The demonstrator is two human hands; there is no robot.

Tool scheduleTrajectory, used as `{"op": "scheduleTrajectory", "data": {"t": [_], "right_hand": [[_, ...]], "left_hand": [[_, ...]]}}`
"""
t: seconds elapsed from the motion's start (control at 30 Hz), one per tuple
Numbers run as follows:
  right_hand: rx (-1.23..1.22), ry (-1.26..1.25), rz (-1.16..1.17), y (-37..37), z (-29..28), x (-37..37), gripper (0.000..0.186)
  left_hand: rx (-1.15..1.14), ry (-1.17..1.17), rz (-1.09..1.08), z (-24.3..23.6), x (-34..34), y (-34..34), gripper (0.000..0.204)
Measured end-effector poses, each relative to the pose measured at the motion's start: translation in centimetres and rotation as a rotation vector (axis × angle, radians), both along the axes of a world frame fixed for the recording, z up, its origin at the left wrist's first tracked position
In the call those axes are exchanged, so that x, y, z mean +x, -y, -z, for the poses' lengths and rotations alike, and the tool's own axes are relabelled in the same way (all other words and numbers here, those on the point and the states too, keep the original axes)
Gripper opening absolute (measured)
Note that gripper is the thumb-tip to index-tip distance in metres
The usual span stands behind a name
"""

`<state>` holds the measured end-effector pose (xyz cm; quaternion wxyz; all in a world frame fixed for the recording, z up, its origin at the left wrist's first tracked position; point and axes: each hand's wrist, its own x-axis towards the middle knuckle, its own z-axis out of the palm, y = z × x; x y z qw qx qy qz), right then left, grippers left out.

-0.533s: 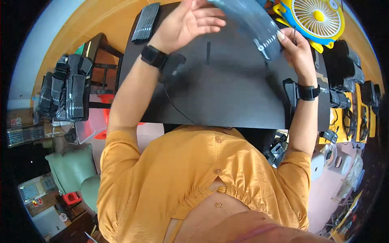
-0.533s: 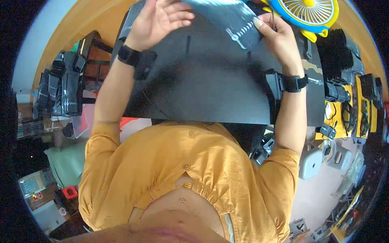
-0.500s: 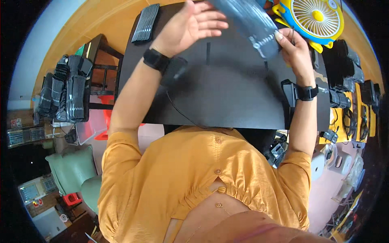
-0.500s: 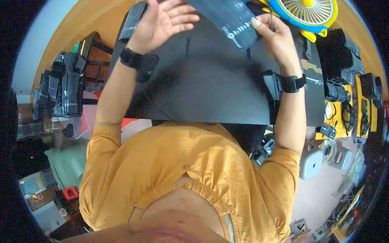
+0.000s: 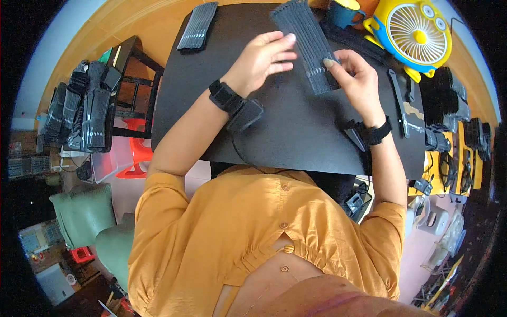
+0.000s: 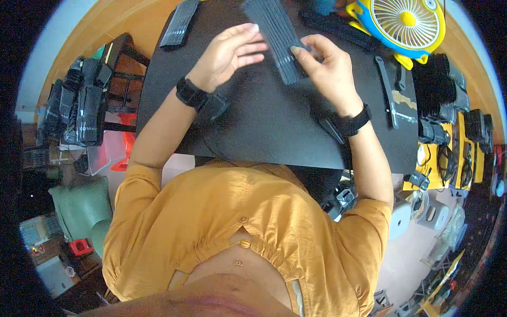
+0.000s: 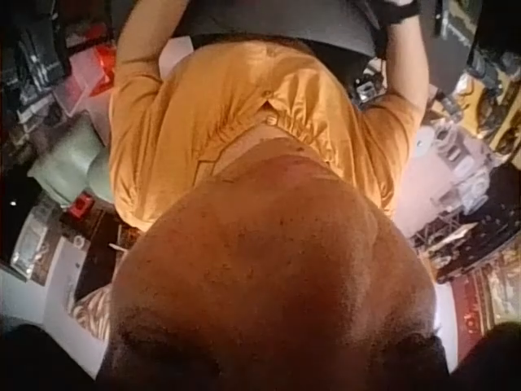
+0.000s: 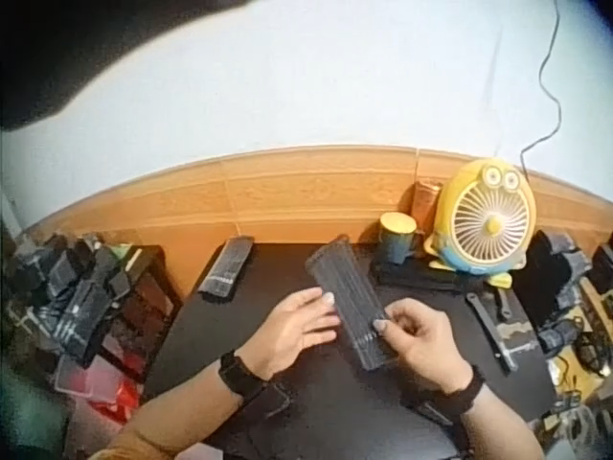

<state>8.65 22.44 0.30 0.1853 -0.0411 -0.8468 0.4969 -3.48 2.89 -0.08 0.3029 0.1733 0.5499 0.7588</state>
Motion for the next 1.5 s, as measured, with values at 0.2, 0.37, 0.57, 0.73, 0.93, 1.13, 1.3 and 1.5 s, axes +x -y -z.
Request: {"op": "scheduleTrajectory", "data": {"t": [0.2, 0.37, 0.57, 0.73, 0.93, 1.13, 1.3, 1.5], "right_hand": [[0.707, -0.339, -0.153, 5.9, -2.5, 0.1, 0.022], [0.516, -0.133, -0.214, 6.4, -1.7, 0.3, 0.025], [0.145, 0.161, -0.294, 6.5, 1.4, 0.4, 0.029], [0.031, 0.294, -0.307, 6.2, 1.8, -0.2, 0.028], [-0.030, 0.318, -0.334, 5.9, 1.8, 0.1, 0.028], [0.032, 0.329, -0.379, 5.9, 1.6, 0.2, 0.028], [0.091, 0.299, -0.404, 5.9, 1.9, 0.2, 0.028], [0.149, 0.230, -0.393, 5.6, 2.2, 0.3, 0.027]], "left_hand": [[0.109, 0.001, 0.129, -1.3, 1.3, 1.7, 0.041], [-0.203, -0.239, -0.105, -1.6, -3.1, 6.1, 0.020], [-0.221, -0.228, -0.104, -1.6, -17.1, 13.6, 0.019], [-0.492, -0.222, -0.192, -0.6, -22.3, 14.5, 0.022], [-0.614, -0.101, -0.296, 0.6, -24.4, 13.5, 0.026], [-0.690, -0.112, -0.326, 2.3, -26.7, 13.2, 0.030], [-0.809, -0.215, -0.257, 3.4, -28.8, 15.1, 0.037], [-0.823, -0.254, -0.334, 1.9, -25.1, 12.9, 0.024]]}}
